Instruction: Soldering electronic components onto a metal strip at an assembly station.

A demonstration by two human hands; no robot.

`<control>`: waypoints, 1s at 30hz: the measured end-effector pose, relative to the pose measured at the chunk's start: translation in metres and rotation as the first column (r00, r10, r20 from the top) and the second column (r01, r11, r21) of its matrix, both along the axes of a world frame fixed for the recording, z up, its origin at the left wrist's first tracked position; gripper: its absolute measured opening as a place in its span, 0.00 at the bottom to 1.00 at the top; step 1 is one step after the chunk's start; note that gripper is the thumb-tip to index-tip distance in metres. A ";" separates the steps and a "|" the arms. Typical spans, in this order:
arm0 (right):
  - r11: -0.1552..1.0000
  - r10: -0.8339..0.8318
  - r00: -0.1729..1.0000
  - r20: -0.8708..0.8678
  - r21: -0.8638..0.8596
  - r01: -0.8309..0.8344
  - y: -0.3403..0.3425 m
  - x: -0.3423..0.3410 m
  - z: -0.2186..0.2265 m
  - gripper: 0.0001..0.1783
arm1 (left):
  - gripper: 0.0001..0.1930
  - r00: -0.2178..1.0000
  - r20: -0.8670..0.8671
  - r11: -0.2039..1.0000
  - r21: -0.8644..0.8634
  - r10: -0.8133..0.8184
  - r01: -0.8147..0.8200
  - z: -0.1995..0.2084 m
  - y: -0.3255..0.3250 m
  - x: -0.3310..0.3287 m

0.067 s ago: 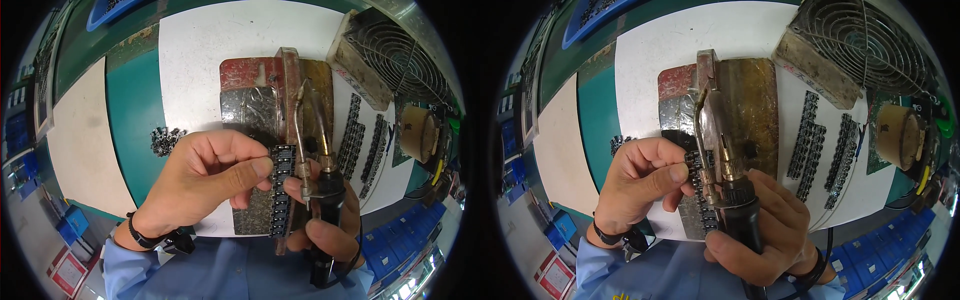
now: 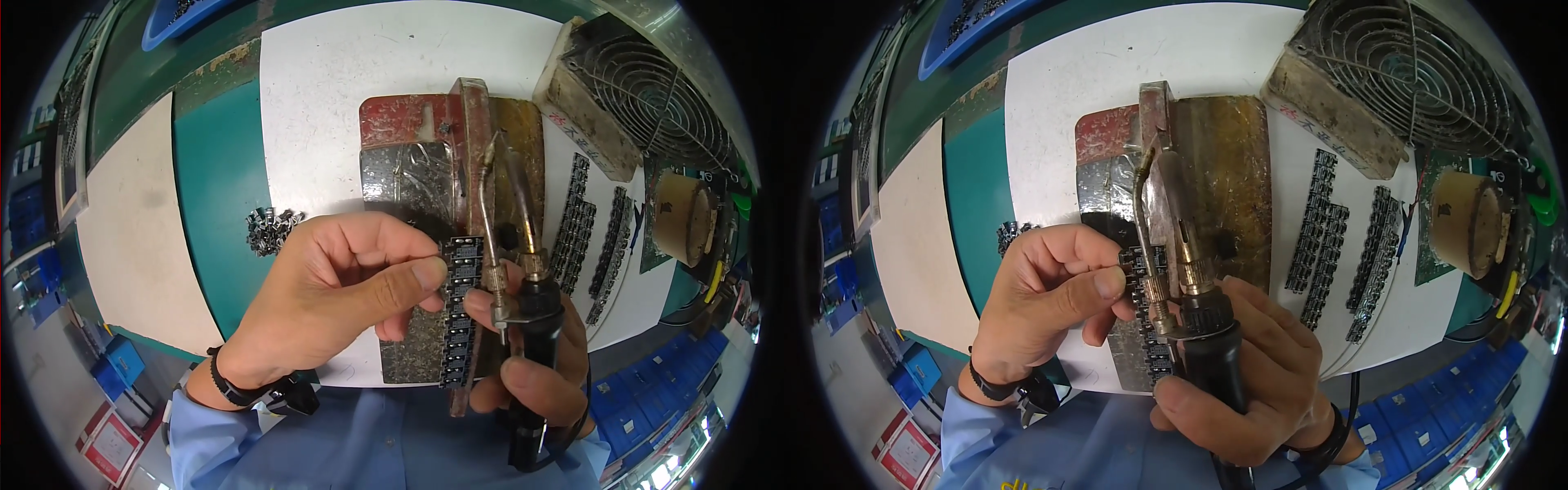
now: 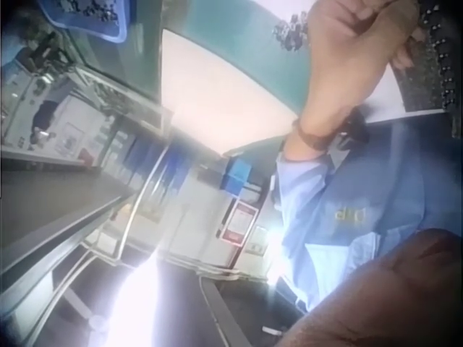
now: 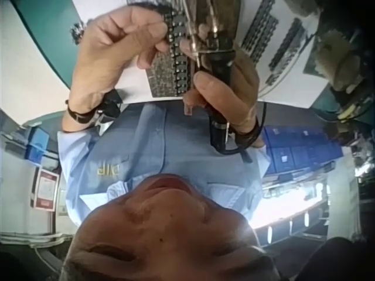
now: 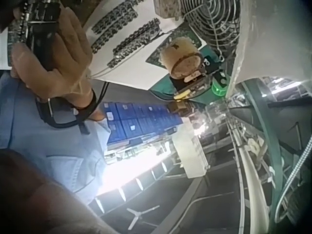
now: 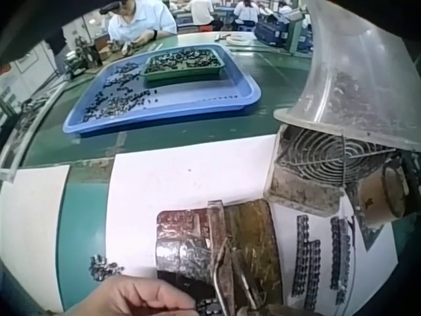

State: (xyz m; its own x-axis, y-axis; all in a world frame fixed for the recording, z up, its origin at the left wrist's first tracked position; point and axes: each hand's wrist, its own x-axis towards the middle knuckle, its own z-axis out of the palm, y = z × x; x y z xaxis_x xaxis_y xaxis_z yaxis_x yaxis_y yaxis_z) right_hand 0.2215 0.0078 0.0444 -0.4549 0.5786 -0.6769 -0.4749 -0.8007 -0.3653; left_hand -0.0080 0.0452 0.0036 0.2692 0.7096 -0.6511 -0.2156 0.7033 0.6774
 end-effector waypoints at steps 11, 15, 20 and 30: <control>0.990 -0.126 0.913 -0.388 -0.114 0.088 -0.056 0.080 -0.021 0.31 | 0.06 0.996 0.073 0.998 0.003 -0.058 0.058 0.000 0.001 -0.007; 0.987 0.155 0.981 -0.113 -0.029 -0.159 -0.019 0.045 0.005 0.29 | 0.06 0.996 0.058 0.998 0.002 -0.068 0.068 -0.001 0.003 -0.004; -0.059 -0.646 0.745 0.169 0.961 -0.270 -0.007 -0.019 -0.048 0.25 | 0.05 0.998 0.048 0.999 -0.004 -0.032 0.033 -0.001 0.001 -0.006; 0.032 -0.532 0.793 0.297 0.943 -0.332 -0.006 -0.018 -0.048 0.24 | 0.04 1.000 0.020 1.000 -0.028 -0.008 0.008 0.001 0.004 -0.002</control>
